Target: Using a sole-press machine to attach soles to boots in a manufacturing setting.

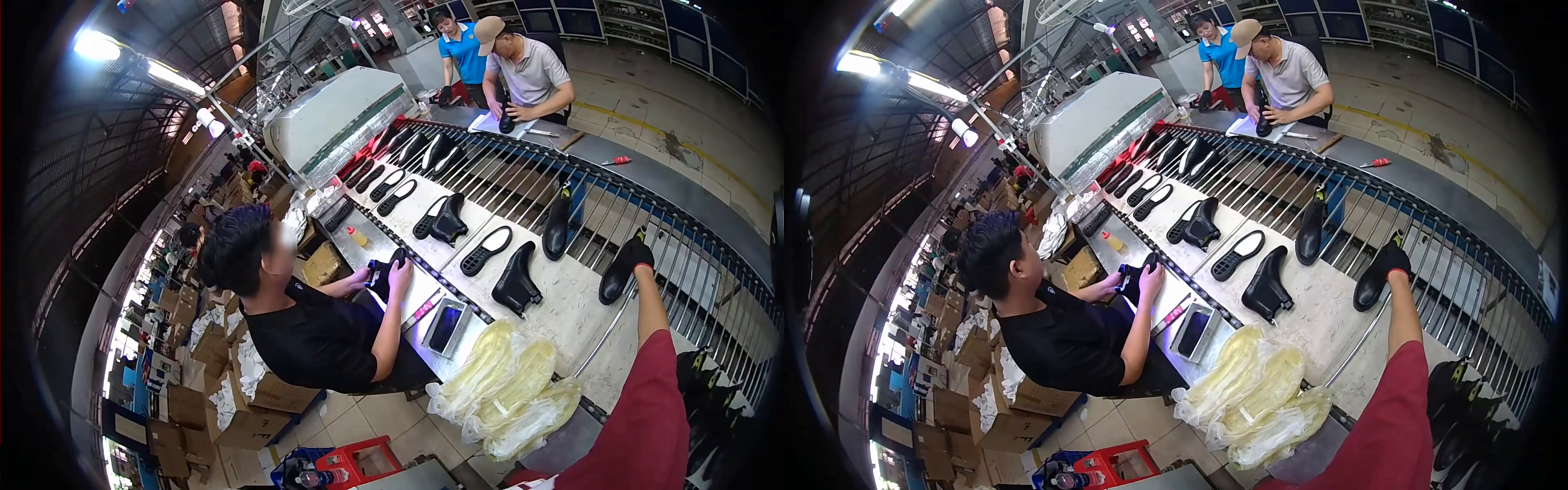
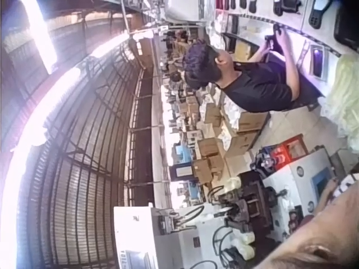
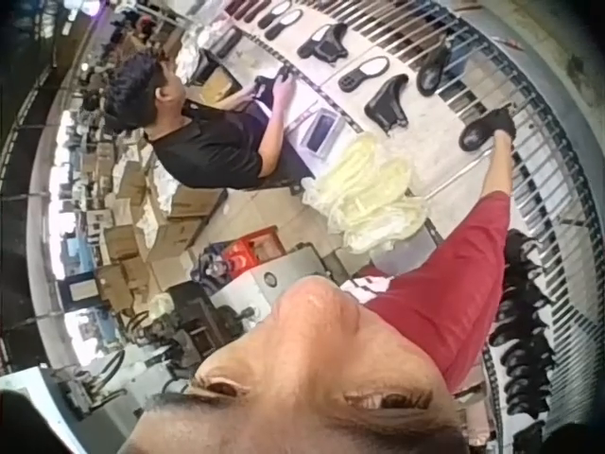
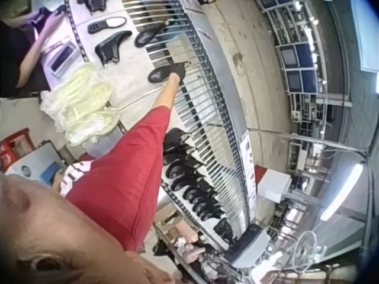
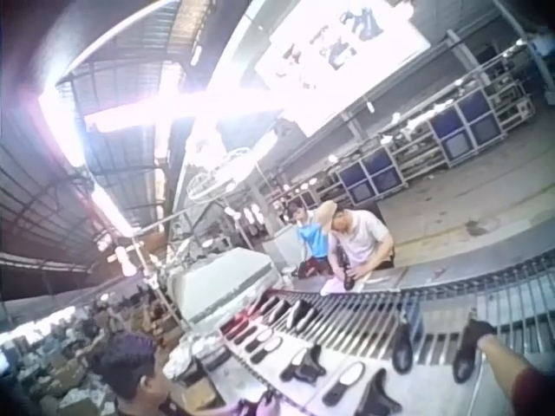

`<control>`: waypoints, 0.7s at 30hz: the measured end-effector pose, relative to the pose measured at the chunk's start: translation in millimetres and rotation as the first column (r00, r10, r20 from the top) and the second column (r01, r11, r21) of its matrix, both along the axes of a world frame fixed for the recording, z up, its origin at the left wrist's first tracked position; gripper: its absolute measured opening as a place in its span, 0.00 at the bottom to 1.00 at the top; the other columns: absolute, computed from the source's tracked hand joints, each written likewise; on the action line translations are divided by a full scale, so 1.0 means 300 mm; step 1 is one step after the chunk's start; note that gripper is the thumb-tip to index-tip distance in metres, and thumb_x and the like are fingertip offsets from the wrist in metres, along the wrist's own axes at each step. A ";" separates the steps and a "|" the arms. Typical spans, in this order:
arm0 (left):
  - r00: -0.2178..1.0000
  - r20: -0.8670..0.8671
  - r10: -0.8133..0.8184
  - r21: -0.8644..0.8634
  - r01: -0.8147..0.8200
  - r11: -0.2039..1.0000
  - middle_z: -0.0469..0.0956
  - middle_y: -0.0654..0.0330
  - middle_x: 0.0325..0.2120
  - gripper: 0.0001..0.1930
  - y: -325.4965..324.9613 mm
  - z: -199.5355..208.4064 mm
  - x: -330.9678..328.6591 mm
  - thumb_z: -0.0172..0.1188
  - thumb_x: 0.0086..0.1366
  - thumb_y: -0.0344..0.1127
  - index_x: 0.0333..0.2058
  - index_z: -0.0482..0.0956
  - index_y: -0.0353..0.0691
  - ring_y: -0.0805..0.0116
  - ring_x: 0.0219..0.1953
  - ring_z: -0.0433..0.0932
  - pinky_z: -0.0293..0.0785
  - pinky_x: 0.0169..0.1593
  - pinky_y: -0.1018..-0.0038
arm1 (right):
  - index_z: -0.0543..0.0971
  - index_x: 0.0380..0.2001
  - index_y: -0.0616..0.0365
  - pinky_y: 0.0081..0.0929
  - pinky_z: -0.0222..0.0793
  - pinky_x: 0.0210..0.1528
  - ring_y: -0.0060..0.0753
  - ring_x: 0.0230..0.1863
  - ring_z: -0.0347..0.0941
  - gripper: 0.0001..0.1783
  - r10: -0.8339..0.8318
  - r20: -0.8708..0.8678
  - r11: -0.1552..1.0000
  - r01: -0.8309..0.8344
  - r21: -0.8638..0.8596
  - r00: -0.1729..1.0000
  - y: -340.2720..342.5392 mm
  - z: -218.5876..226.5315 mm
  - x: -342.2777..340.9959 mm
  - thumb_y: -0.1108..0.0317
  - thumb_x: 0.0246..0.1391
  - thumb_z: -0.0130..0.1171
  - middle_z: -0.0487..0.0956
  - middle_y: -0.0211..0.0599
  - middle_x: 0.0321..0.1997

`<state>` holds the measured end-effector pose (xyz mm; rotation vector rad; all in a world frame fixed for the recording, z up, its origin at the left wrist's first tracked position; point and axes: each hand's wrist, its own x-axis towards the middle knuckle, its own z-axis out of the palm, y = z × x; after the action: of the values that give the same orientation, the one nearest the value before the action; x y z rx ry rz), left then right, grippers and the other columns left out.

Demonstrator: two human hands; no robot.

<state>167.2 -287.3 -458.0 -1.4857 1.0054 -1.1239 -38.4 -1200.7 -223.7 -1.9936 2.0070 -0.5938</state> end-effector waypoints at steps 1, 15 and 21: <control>1.000 -0.004 -0.006 -0.013 0.006 1.000 0.77 0.47 0.58 0.24 0.024 0.030 0.078 0.53 0.72 0.48 0.61 0.75 0.45 0.49 0.60 0.75 0.69 0.63 0.60 | 0.74 0.48 0.56 0.55 0.74 0.46 0.63 0.46 0.79 0.22 -0.006 -0.004 1.000 0.006 -0.013 1.000 0.010 0.001 -0.024 0.51 0.59 0.51 0.82 0.59 0.42; -0.483 -0.874 -0.057 0.363 -0.724 0.587 0.83 0.54 0.40 0.17 0.097 0.238 0.172 0.58 0.71 0.43 0.52 0.81 0.41 0.60 0.42 0.80 0.77 0.47 0.65 | 0.78 0.37 0.59 0.49 0.72 0.37 0.61 0.38 0.78 0.19 0.482 -0.045 0.869 -0.484 -0.104 0.875 0.852 0.366 -0.348 0.53 0.52 0.61 0.81 0.54 0.33; -0.706 -0.667 -0.237 0.518 -0.669 0.533 0.84 0.54 0.42 0.18 0.161 0.481 -0.022 0.58 0.70 0.42 0.54 0.80 0.40 0.58 0.45 0.81 0.77 0.49 0.63 | 0.82 0.35 0.56 0.48 0.74 0.42 0.56 0.40 0.79 0.23 0.815 -0.160 0.575 -0.747 0.333 0.556 1.353 0.553 -0.445 0.45 0.53 0.56 0.82 0.50 0.36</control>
<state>160.6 -238.9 -313.6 -3.0571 0.5408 1.6831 -171.9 -794.8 -57.7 -2.6134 0.9603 0.1662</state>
